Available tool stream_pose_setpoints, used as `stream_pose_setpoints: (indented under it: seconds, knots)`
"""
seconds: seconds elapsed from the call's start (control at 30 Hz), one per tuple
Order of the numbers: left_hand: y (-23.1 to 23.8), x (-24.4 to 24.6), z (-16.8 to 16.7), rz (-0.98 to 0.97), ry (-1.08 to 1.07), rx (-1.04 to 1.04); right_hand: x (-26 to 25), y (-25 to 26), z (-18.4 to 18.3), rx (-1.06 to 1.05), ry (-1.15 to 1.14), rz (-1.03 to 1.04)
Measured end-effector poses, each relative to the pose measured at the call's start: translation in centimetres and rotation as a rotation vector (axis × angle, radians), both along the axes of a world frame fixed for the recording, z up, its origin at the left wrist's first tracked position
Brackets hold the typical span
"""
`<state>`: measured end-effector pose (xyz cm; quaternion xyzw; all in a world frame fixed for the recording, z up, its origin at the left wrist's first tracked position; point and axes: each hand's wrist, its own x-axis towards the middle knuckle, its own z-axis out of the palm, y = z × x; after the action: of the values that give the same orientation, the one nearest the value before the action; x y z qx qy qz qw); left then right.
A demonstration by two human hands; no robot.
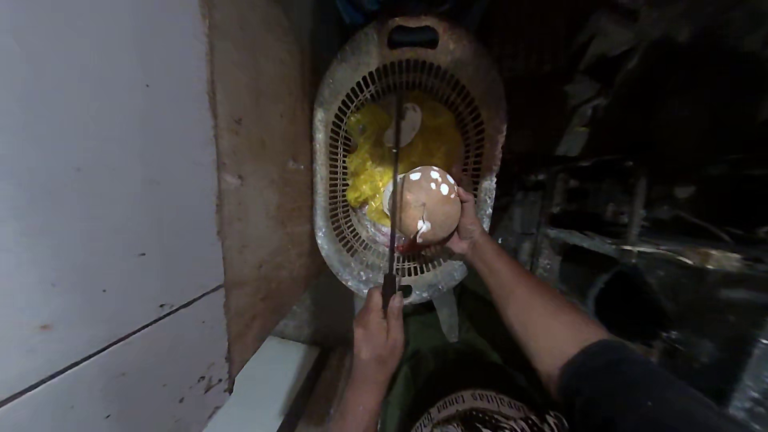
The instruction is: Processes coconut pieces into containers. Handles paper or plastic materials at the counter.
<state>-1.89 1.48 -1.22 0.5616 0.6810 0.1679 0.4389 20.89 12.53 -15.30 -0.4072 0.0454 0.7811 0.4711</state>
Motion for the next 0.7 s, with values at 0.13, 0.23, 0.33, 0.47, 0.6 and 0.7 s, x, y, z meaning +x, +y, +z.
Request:
stream_pose_setpoints:
  seconds: [0.13,0.23,0.33,0.47,0.6,0.7]
  knots:
    - [-0.2,0.7,-0.3,-0.032,0.071,0.02,0.6,0.0,-0.6,0.008,0.001,0.002]
    - [0.1,1.3,-0.4,-0.041,0.1,-0.025,0.6,-0.3,-1.0,0.042,0.01,-0.034]
    - [0.4,1.4,-0.6,-0.094,0.133,-0.169,0.5,-0.4,-0.9,0.069,0.008,-0.055]
    - [0.7,1.2,-0.5,-0.126,0.114,-0.237,0.7,-0.9,-0.5,0.098,-0.025,0.004]
    - [0.9,2.2,2.7,0.058,-0.142,0.171,0.6,-0.8,0.1,0.107,-0.096,-0.049]
    - [0.8,2.7,3.0,0.001,0.049,0.087,0.7,-0.9,-0.1,0.084,-0.063,-0.075]
